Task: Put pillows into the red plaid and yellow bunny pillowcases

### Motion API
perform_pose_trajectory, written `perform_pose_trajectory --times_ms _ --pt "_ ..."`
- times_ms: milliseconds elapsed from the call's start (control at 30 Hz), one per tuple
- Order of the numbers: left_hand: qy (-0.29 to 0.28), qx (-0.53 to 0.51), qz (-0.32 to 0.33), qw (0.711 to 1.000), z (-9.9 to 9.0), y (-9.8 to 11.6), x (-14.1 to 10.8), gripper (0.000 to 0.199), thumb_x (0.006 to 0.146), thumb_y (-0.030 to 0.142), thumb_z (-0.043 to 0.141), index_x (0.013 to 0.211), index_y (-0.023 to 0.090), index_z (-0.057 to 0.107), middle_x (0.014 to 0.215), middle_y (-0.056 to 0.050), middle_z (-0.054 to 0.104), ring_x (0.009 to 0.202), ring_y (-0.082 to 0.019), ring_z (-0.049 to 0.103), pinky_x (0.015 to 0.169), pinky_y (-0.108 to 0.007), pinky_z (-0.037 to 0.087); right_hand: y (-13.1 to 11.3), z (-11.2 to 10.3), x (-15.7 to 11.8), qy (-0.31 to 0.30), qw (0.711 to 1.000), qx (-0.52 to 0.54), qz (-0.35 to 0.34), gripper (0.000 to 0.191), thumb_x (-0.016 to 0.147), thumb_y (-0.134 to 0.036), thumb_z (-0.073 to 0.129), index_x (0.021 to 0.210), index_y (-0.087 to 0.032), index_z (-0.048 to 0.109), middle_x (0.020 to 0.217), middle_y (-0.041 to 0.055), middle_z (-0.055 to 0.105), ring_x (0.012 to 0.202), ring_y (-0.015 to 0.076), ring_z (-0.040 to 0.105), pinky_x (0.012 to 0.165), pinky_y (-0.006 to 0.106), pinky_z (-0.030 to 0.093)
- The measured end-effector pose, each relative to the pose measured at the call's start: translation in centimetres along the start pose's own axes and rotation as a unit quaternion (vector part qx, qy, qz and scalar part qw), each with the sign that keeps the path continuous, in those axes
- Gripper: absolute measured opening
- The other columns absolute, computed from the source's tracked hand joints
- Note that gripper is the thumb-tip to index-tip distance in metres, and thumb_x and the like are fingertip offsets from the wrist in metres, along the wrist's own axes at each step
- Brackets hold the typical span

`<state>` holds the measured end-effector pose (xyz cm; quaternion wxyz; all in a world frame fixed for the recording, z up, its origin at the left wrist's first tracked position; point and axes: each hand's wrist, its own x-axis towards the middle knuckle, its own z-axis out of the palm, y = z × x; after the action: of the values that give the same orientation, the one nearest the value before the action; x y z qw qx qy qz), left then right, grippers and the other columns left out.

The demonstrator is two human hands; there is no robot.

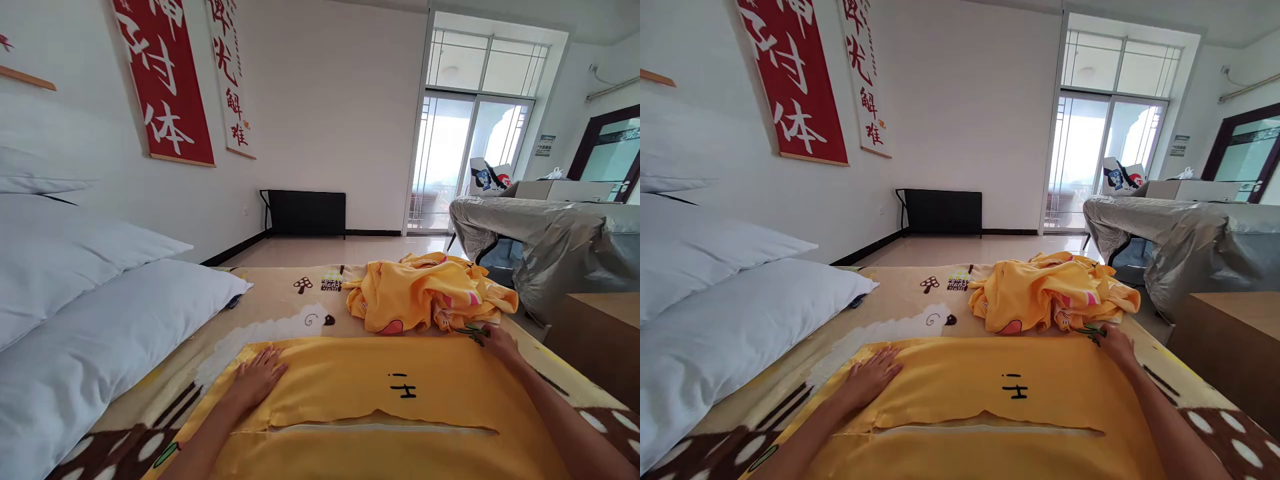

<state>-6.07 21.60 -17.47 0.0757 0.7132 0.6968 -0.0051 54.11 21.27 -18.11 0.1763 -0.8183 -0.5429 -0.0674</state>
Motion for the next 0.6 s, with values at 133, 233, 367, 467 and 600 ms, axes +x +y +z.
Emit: perform_pose_trajectory --times_ms 133,233,367,467,600 --pt "0.006 0.007 -0.002 1.0 0.7 -0.2 0.7 0.064 0.092 0.049 0.021 0.147 0.018 0.031 0.156 -0.008 0.02 0.144 -0.026 0.018 0.112 -0.058 0.015 0.4 -0.1 -0.8 -0.01 0.997 -0.061 0.043 0.028 0.089 -0.015 0.035 0.088 -0.013 0.062 0.096 0.0175 0.067 0.093 0.0305 0.06 0.079 0.046 0.038" --pt "0.01 0.017 0.011 1.0 0.4 0.8 0.6 0.062 0.092 0.043 0.02 0.145 0.015 0.034 0.154 -0.012 0.024 0.143 -0.027 0.022 0.11 -0.059 0.019 -1.2 0.1 -2.0 0.006 0.996 -0.08 0.033 0.031 0.088 -0.013 0.031 0.101 -0.01 0.06 0.112 0.0215 0.061 0.107 0.0338 0.054 0.085 0.048 0.034" --pt "0.029 0.031 0.073 0.996 0.3 3.6 -0.2 0.056 0.092 0.031 0.02 0.143 0.016 0.039 0.154 -0.009 0.028 0.142 -0.021 0.024 0.111 -0.051 0.021 -3.9 0.8 -2.1 -0.014 0.997 -0.075 -0.003 0.035 0.089 -0.022 0.039 0.121 -0.015 0.051 0.123 0.0182 0.056 0.118 0.0314 0.049 0.093 0.046 0.032" --pt "0.032 0.027 0.092 0.995 0.6 5.2 -0.7 0.055 0.093 0.036 0.021 0.143 0.02 0.038 0.153 -0.006 0.03 0.142 -0.021 0.027 0.11 -0.05 0.025 -4.4 1.5 -1.2 -0.078 0.994 -0.063 0.035 0.038 0.085 -0.027 0.05 0.119 -0.009 0.053 0.112 0.0198 0.061 0.105 0.0328 0.056 0.084 0.047 0.039" --pt "0.039 0.02 0.087 0.995 1.2 5.6 -1.3 0.055 0.094 0.037 0.018 0.144 0.022 0.036 0.153 -0.003 0.029 0.142 -0.019 0.026 0.112 -0.046 0.024 -3.2 1.4 0.2 -0.144 0.988 -0.033 0.033 0.03 0.082 -0.029 0.061 0.108 -0.015 0.06 0.1 0.0071 0.064 0.091 0.0215 0.06 0.081 0.041 0.045"
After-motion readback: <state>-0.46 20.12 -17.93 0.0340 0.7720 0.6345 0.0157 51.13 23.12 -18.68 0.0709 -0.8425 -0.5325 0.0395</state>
